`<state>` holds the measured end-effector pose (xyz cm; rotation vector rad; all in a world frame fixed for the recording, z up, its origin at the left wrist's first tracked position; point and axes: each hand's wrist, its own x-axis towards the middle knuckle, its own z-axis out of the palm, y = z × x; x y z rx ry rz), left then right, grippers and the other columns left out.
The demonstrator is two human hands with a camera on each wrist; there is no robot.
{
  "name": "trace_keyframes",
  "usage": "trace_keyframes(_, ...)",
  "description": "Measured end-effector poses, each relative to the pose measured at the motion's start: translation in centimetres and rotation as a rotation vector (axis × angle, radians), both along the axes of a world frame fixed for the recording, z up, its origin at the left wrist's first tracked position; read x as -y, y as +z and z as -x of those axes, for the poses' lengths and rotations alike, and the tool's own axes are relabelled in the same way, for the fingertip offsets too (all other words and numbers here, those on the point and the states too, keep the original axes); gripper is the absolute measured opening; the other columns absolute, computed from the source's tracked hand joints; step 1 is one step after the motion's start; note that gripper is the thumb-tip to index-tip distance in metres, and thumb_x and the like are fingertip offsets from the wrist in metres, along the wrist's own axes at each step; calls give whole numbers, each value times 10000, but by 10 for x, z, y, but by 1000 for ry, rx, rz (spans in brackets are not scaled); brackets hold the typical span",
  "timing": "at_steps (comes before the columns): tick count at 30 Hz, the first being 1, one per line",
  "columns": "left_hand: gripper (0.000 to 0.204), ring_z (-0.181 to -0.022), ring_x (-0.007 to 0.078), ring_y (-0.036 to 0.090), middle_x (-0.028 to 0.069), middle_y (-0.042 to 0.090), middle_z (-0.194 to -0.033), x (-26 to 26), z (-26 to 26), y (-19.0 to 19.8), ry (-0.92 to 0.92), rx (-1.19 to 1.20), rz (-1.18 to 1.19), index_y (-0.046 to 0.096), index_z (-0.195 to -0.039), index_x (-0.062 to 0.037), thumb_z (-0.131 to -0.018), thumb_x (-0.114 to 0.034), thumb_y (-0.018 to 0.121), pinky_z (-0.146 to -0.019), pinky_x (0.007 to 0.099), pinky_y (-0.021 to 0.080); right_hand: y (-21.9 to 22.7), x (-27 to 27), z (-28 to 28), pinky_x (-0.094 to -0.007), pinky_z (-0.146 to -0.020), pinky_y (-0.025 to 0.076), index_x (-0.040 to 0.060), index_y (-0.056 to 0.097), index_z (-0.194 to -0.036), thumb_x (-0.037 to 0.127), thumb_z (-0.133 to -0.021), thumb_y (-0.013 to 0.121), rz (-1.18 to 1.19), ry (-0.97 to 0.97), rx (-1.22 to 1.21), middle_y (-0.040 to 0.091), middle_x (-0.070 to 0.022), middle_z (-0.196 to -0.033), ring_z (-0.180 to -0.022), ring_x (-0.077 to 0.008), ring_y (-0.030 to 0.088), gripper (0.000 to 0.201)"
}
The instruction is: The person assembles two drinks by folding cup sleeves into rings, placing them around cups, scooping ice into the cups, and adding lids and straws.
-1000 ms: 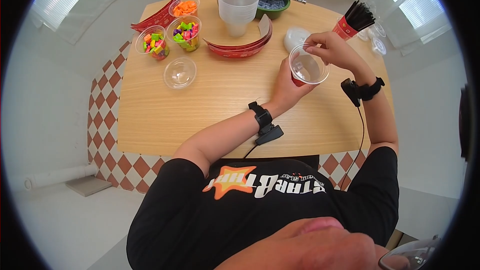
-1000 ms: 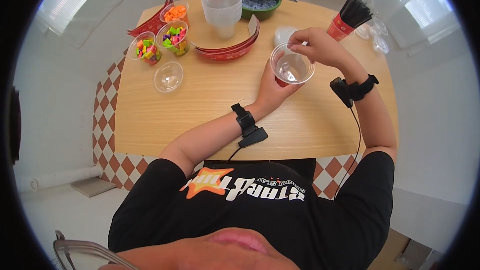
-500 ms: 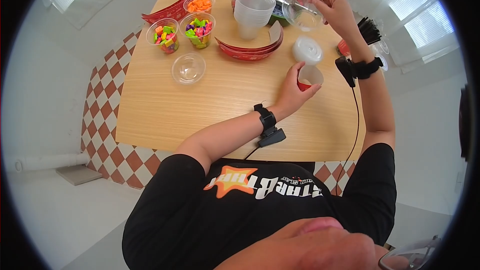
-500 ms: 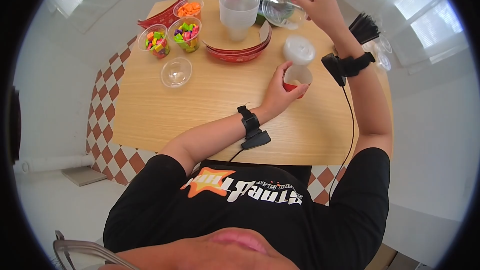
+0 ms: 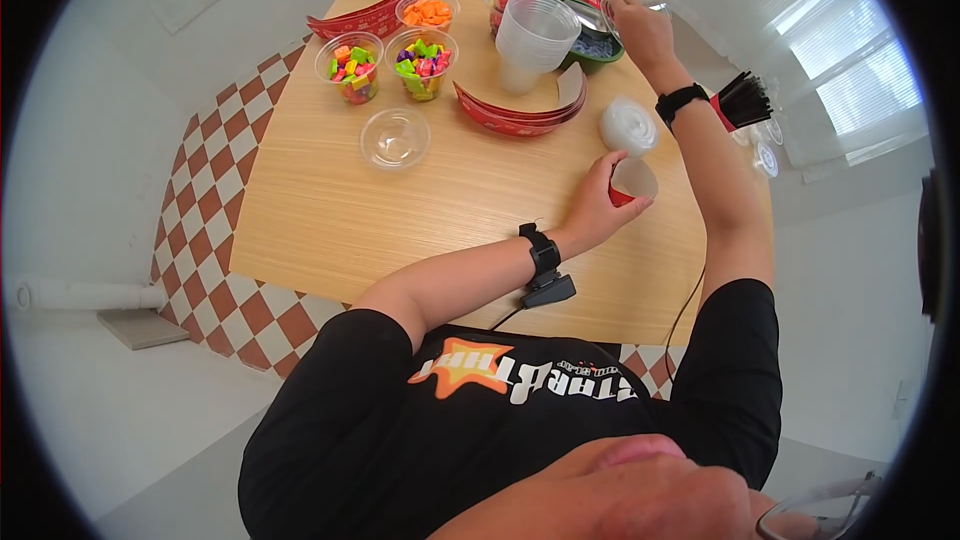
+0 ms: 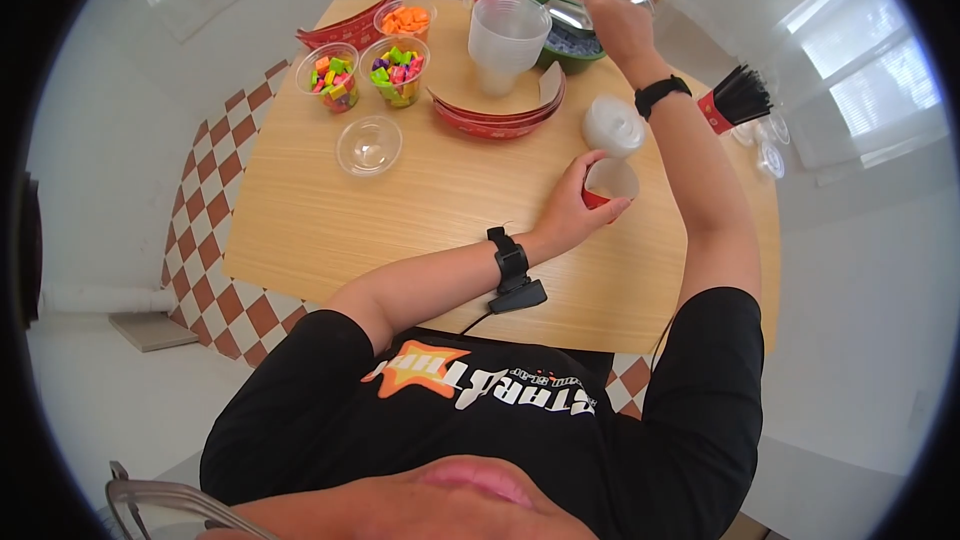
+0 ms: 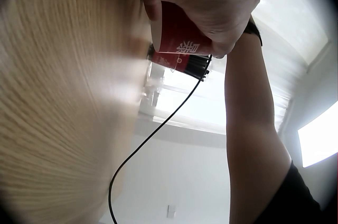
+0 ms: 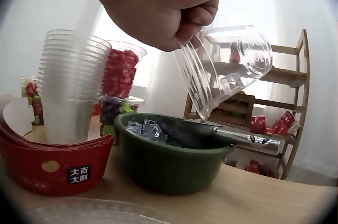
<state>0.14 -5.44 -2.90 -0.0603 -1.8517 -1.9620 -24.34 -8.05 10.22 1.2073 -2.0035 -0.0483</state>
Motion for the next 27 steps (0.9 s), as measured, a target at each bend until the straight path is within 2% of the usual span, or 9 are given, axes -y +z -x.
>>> trace_keyframes(8,741,-1282,266,477,187,500,-1336,1,-3,3,-7,17,8,378,-1395,16,-839,-263,780,-1067,361,395,7,-5,4,-401,-619,560,85,595,-1005,132,-919,494,-12,-45,17,678,-70,-980,-795,-295,704,141)
trace_keyframes(11,753,-1282,268,477,193,499,-1337,-1,0,-3,-13,7,-8,369,-1399,24,-843,-276,778,-1068,360,394,28,-2,-3,-383,-613,562,74,598,-1167,134,-912,530,267,67,-47,707,-80,-1050,-778,-302,701,271)
trace_keyframes(14,763,-1275,265,484,196,499,-1336,-1,-2,0,7,6,26,362,-1403,29,-846,-287,777,-1057,356,404,71,8,-53,-364,-635,558,54,599,-1277,173,-911,595,615,242,256,726,-116,-1070,-763,-281,714,385)
trace_keyframes(16,766,-1270,265,489,197,499,-1335,-1,-3,0,2,16,28,360,-1405,30,-847,-289,777,-1050,355,411,87,19,-83,-387,-902,442,87,602,-994,132,-889,637,801,480,807,637,-80,-1003,-991,-285,590,120)
trace_keyframes(17,769,-1265,266,494,199,499,-1335,0,-3,1,-2,24,32,358,-1407,31,-847,-291,776,-1044,355,417,84,22,-81,-387,-902,442,87,602,-994,132,-889,637,803,477,805,637,-80,-1003,-991,-285,590,120)
trace_keyframes(19,772,-1260,265,498,198,500,-1334,0,-2,1,-8,26,31,357,-1408,30,-847,-294,777,-1038,354,422,73,32,-73,-230,-524,475,59,648,-1271,142,-942,597,724,439,887,752,-50,-957,-548,-65,553,343)
trace_keyframes(20,775,-1256,264,502,198,501,-1333,0,-2,1,-10,30,28,355,-1409,30,-847,-296,777,-1032,353,427,67,34,-73,-230,-524,475,59,648,-1271,142,-942,597,723,441,885,752,-50,-957,-548,-65,553,343)
trace_keyframes(22,781,-1253,260,503,196,501,-1334,1,-3,1,-15,30,16,350,-1411,29,-847,-300,777,-1032,352,428,57,40,-78,-355,-664,547,19,637,-1252,224,-913,649,523,203,1064,742,-142,-1007,-738,-243,713,396)
trace_keyframes(27,794,-1248,249,505,192,506,-1331,1,-4,1,-40,19,-30,336,-1417,26,-848,-308,778,-1034,345,426,22,24,-51,-288,-675,535,-18,666,-1198,312,-917,669,529,337,829,739,-124,-978,-779,-164,684,433)
